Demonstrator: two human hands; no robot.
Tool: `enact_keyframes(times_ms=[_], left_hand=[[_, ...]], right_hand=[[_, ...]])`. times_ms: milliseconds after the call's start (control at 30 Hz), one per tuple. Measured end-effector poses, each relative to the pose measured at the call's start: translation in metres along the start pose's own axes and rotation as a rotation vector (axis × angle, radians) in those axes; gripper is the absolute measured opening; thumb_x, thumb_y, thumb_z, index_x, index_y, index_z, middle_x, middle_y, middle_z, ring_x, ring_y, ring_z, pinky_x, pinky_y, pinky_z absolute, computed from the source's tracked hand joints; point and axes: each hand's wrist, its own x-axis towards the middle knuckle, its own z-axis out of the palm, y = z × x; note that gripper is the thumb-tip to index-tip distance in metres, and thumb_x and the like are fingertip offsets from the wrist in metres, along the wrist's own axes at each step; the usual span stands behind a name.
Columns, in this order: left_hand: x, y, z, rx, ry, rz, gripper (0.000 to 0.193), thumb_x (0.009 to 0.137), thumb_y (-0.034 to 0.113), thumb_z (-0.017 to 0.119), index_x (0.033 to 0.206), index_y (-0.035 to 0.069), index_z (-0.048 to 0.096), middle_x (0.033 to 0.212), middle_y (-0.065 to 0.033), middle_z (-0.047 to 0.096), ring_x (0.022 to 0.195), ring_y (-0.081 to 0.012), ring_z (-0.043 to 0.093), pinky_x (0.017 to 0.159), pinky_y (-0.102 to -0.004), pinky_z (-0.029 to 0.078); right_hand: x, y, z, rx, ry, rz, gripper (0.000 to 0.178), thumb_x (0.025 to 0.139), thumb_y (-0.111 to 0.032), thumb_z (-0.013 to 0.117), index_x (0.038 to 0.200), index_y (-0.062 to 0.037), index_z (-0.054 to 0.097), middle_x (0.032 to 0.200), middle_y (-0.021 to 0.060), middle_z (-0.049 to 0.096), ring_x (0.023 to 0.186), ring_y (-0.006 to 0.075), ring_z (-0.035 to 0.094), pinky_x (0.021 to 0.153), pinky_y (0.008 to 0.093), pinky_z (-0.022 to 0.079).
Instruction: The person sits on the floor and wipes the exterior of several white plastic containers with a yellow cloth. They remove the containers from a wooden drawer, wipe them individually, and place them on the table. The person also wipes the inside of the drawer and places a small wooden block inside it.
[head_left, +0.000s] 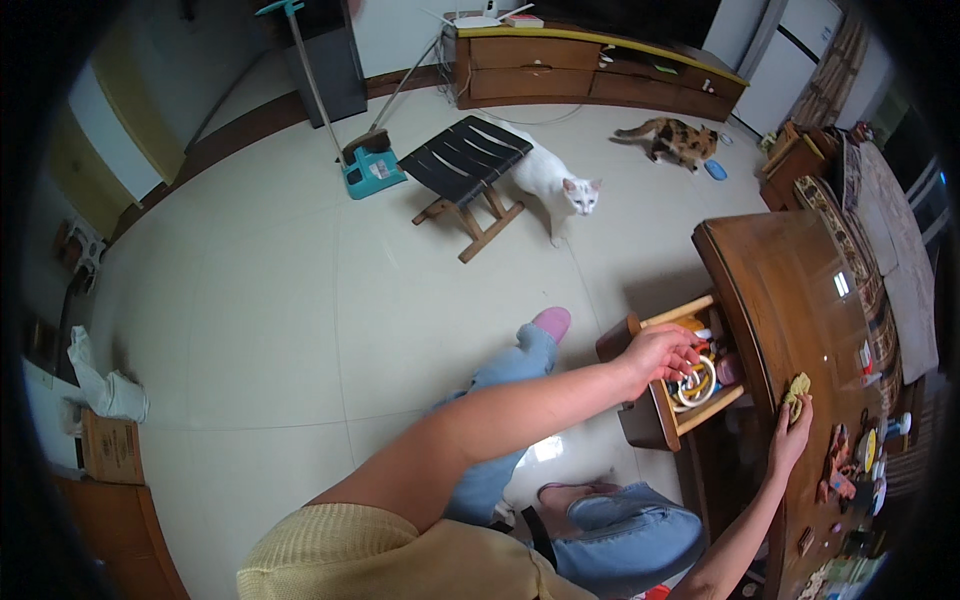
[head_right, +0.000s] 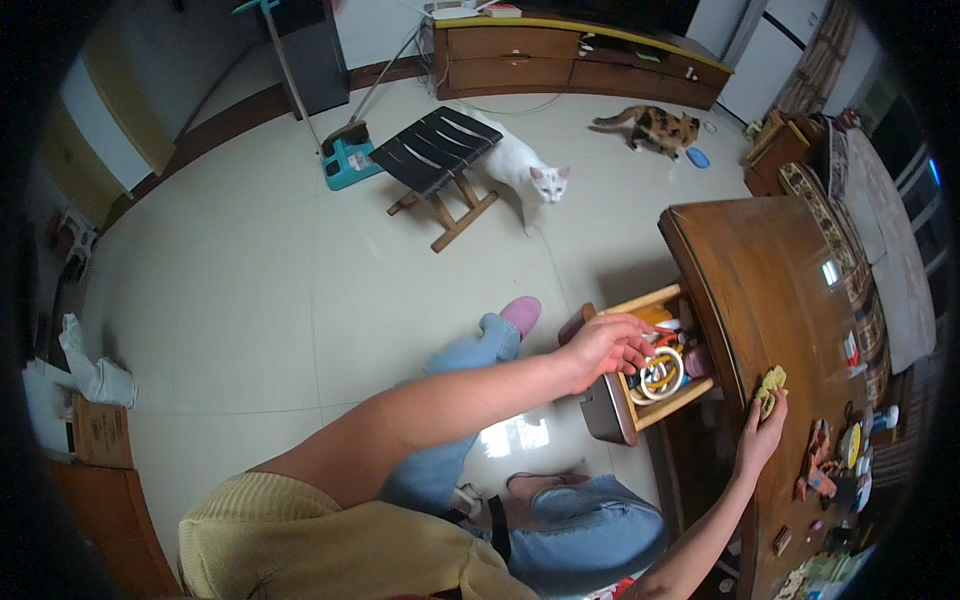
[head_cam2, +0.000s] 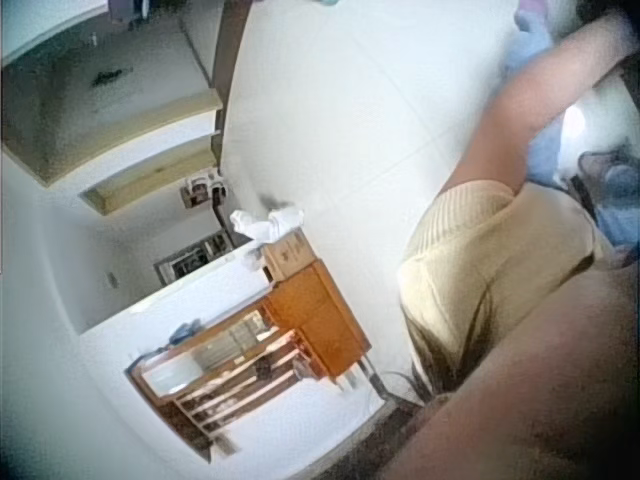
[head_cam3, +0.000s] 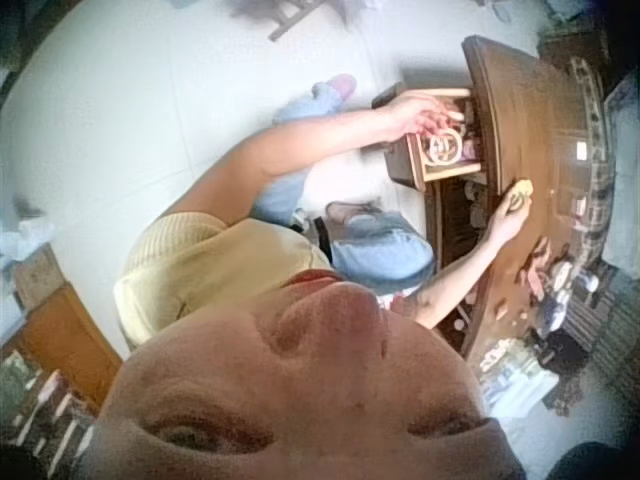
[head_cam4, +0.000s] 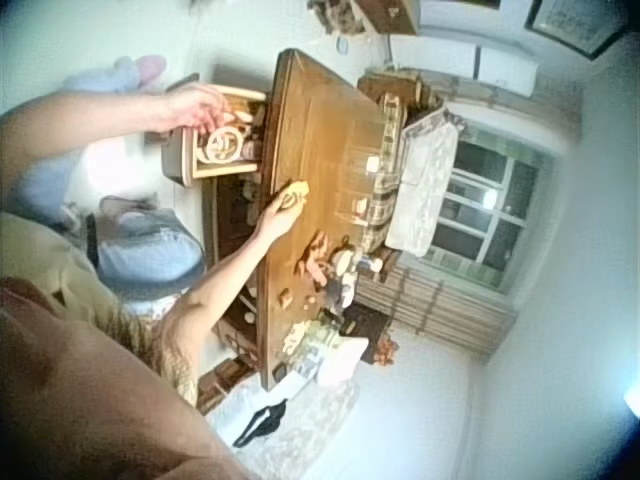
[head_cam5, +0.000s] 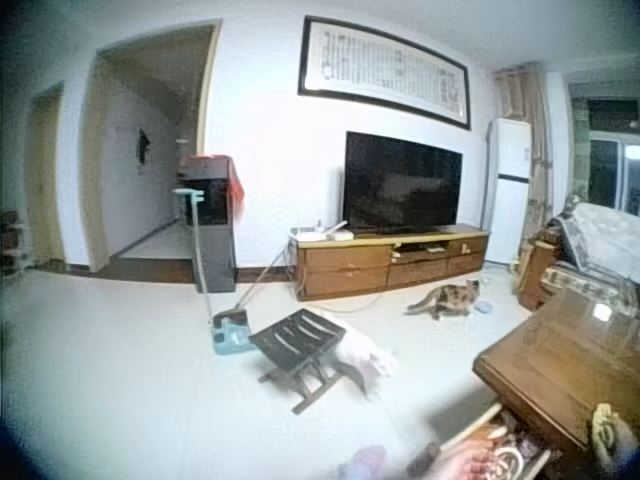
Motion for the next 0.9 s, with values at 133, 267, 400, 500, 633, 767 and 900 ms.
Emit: enact_keyframes(times_ms=[133, 267, 400, 500, 633, 767, 900], left_hand=[[0.017, -0.012, 0.001, -0.022, 0.036, 0.003, 0.029, 0.090, 0.020, 0.055, 0.112, 0.001, 0.055, 0.091, -0.0133, 0.066, 0.074, -0.0212, 0.064, 0.067, -0.0316, 0.053], [0.013, -0.002, -0.006, 0.026, 0.089, 0.017, 0.030, 0.088, 0.020, 0.056, 0.113, 0.002, 0.056, 0.092, -0.0138, 0.068, 0.077, -0.0208, 0.066, 0.070, -0.0318, 0.054], [0.006, -0.008, 0.002, 0.094, 0.099, -0.029, 0.027, 0.093, 0.017, 0.052, 0.114, 0.001, 0.056, 0.094, -0.0126, 0.066, 0.080, -0.0196, 0.064, 0.071, -0.0305, 0.052], [0.006, -0.012, 0.012, 0.140, 0.081, -0.080, 0.027, 0.093, 0.018, 0.052, 0.114, 0.000, 0.056, 0.092, -0.0120, 0.065, 0.080, -0.0188, 0.063, 0.073, -0.0303, 0.052], [0.019, -0.025, 0.027, 0.182, 0.010, -0.111, 0.027, 0.095, 0.018, 0.050, 0.113, -0.002, 0.055, 0.093, -0.0133, 0.065, 0.079, -0.0191, 0.064, 0.071, -0.0304, 0.053], [0.023, -0.028, 0.027, 0.248, 0.018, -0.145, 0.025, 0.094, 0.014, 0.051, 0.112, -0.001, 0.055, 0.093, -0.0138, 0.065, 0.078, -0.0186, 0.065, 0.070, -0.0289, 0.055], [0.027, -0.034, 0.040, 0.328, 0.035, -0.152, 0.021, 0.093, 0.009, 0.048, 0.110, 0.000, 0.057, 0.091, -0.0117, 0.066, 0.078, -0.0172, 0.065, 0.072, -0.0278, 0.053]], right_hand=[[-0.027, 0.019, -0.030, -0.021, 0.056, 0.077, 0.042, 0.098, -0.019, 0.055, 0.134, 0.0006, 0.047, 0.133, 0.0206, 0.054, 0.127, 0.0321, 0.050, 0.106, 0.0374, 0.038], [-0.015, 0.003, -0.033, -0.165, 0.003, 0.256, 0.041, 0.097, -0.030, 0.051, 0.133, -0.0121, 0.046, 0.120, 0.0245, 0.060, 0.110, 0.0388, 0.059, 0.090, 0.0424, 0.047], [0.017, 0.014, -0.016, -0.246, 0.086, 0.274, 0.032, 0.097, -0.022, 0.052, 0.122, -0.0028, 0.048, 0.117, 0.0276, 0.057, 0.106, 0.0460, 0.056, 0.086, 0.0492, 0.046], [0.052, 0.053, -0.005, -0.250, 0.141, 0.477, 0.034, 0.096, -0.023, 0.048, 0.125, -0.0042, 0.048, 0.125, 0.0253, 0.055, 0.108, 0.0450, 0.057, 0.087, 0.0527, 0.047], [0.100, 0.084, 0.021, -0.268, 0.095, 0.330, 0.040, 0.096, -0.028, 0.050, 0.129, -0.0053, 0.054, 0.127, 0.0228, 0.057, 0.116, 0.0381, 0.055, 0.098, 0.0453, 0.045], [0.089, -0.054, 0.073, -0.154, 0.099, -0.117, 0.037, 0.094, -0.029, 0.054, 0.121, -0.0061, 0.060, 0.127, 0.0186, 0.058, 0.119, 0.0345, 0.054, 0.102, 0.0430, 0.043], [0.039, -0.072, 0.051, -0.101, 0.108, -0.176, 0.029, 0.088, -0.016, 0.062, 0.117, -0.0101, 0.063, 0.128, 0.0168, 0.057, 0.119, 0.0354, 0.054, 0.100, 0.0419, 0.045]])
